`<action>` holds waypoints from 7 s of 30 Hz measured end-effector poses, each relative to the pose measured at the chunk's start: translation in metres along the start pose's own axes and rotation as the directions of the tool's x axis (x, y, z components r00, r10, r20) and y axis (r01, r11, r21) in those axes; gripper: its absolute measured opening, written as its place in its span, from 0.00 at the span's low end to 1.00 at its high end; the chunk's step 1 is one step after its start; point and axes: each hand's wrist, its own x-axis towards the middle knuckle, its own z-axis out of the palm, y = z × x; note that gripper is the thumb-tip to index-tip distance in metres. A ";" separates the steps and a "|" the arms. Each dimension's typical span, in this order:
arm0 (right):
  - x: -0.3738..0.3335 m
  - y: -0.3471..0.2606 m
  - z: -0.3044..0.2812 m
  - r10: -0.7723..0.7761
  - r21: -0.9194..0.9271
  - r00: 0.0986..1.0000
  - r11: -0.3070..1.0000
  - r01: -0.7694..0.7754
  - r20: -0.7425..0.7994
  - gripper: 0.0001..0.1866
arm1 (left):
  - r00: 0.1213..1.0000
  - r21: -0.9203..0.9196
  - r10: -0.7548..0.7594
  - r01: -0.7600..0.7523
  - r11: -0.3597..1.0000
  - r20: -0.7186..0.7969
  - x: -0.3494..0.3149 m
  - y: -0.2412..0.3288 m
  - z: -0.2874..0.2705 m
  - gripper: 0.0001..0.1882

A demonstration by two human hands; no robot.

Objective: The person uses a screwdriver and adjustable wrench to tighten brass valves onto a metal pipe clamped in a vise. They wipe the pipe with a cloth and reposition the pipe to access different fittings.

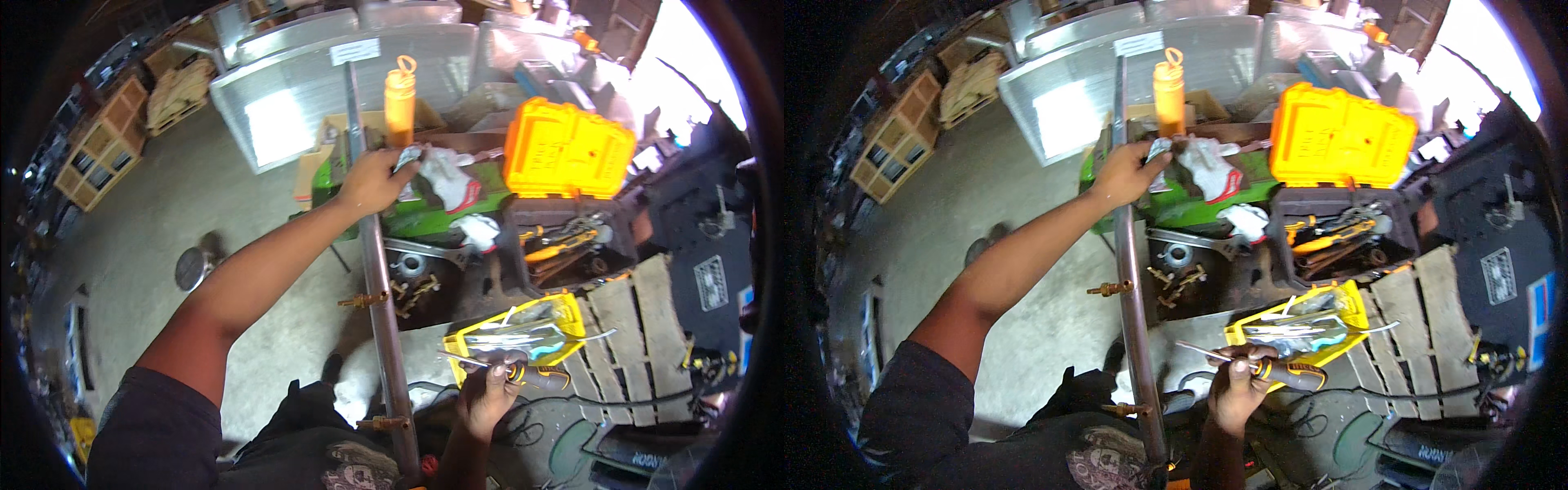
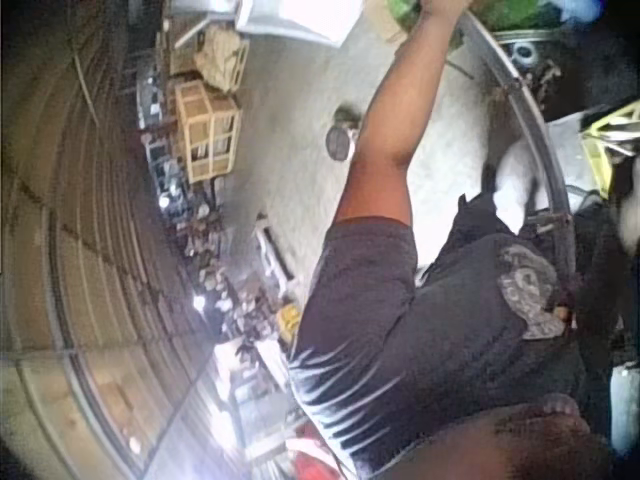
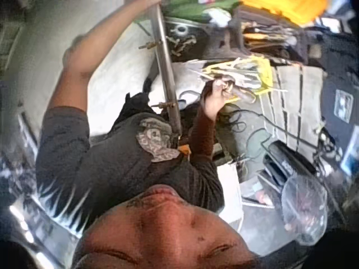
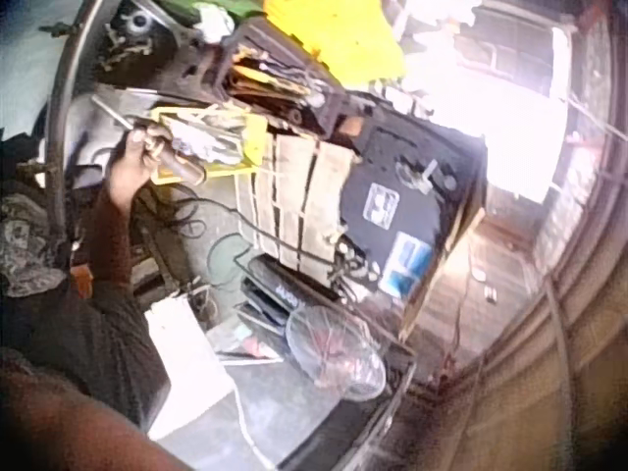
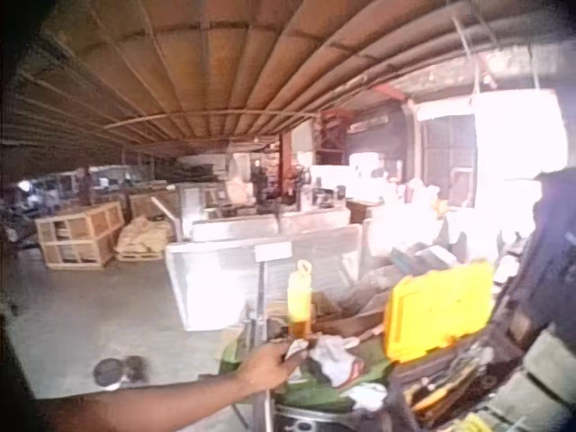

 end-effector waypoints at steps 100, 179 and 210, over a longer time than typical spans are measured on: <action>-0.249 -0.013 0.208 0.206 0.176 0.977 0.961 -0.212 0.047 0.32 | 0.632 -0.703 0.549 -0.011 0.711 0.546 -0.285 -0.007 -0.233 0.19; -0.192 0.000 0.218 -0.173 0.549 0.822 0.814 -0.191 0.542 0.60 | 0.767 -0.254 0.400 -0.312 0.916 0.501 -0.279 -0.046 -0.143 0.12; 0.040 0.165 0.278 -0.137 -0.795 0.988 -0.606 -0.031 0.065 0.42 | 0.575 0.240 -0.420 0.364 0.900 0.702 -0.012 -0.616 -0.001 0.14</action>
